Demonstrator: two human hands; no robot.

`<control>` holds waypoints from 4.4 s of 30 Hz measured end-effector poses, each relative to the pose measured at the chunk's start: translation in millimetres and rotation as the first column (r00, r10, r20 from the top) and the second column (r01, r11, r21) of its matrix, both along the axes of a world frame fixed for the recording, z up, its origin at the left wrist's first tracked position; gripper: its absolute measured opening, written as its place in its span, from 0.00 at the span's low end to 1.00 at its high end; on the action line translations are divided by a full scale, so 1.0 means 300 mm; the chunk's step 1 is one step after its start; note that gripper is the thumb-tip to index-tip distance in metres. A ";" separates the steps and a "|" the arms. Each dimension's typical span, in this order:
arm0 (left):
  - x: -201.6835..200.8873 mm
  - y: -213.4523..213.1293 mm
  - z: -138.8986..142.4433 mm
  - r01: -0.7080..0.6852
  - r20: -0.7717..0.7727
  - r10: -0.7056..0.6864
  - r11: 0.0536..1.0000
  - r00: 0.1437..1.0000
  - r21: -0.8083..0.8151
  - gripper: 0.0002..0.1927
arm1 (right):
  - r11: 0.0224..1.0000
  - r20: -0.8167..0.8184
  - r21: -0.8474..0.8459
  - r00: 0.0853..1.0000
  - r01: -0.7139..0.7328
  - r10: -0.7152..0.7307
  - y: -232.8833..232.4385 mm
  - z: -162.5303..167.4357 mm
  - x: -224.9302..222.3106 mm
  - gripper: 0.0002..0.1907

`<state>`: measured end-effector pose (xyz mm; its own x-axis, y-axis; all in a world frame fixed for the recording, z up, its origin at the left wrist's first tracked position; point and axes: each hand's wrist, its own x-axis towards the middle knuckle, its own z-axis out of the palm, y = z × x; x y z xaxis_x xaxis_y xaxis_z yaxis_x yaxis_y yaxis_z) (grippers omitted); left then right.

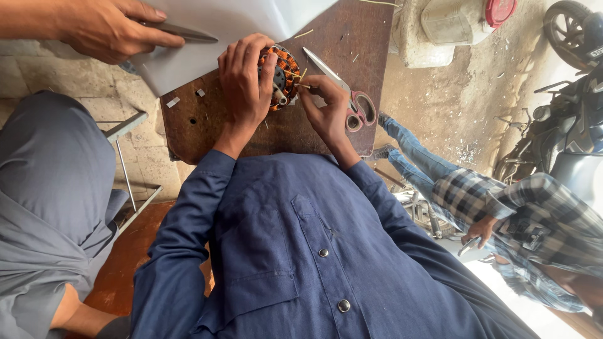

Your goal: The person inserts small white insulating strips into the slots of a copper-wound motor stator. They rotate the stator to access different slots and continue inserting strips throughout the clip.

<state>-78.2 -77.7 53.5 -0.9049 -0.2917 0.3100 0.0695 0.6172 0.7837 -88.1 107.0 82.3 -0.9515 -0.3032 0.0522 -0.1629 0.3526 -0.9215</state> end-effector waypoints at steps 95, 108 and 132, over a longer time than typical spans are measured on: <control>0.000 -0.007 0.060 -0.050 0.007 0.050 0.998 0.999 -0.024 0.13 | 0.981 -0.142 0.187 0.990 0.045 -0.018 -0.022 -0.081 0.021 0.06; 0.012 -0.021 0.095 -0.050 0.024 0.050 0.999 0.998 -0.002 0.13 | 0.980 -0.095 0.176 0.992 0.095 -0.079 -0.045 -0.068 0.028 0.06; 0.024 -0.020 0.093 -0.066 0.020 0.066 0.998 0.998 0.001 0.12 | 1.000 0.192 -0.018 0.981 -0.003 0.007 0.021 -0.054 0.001 0.09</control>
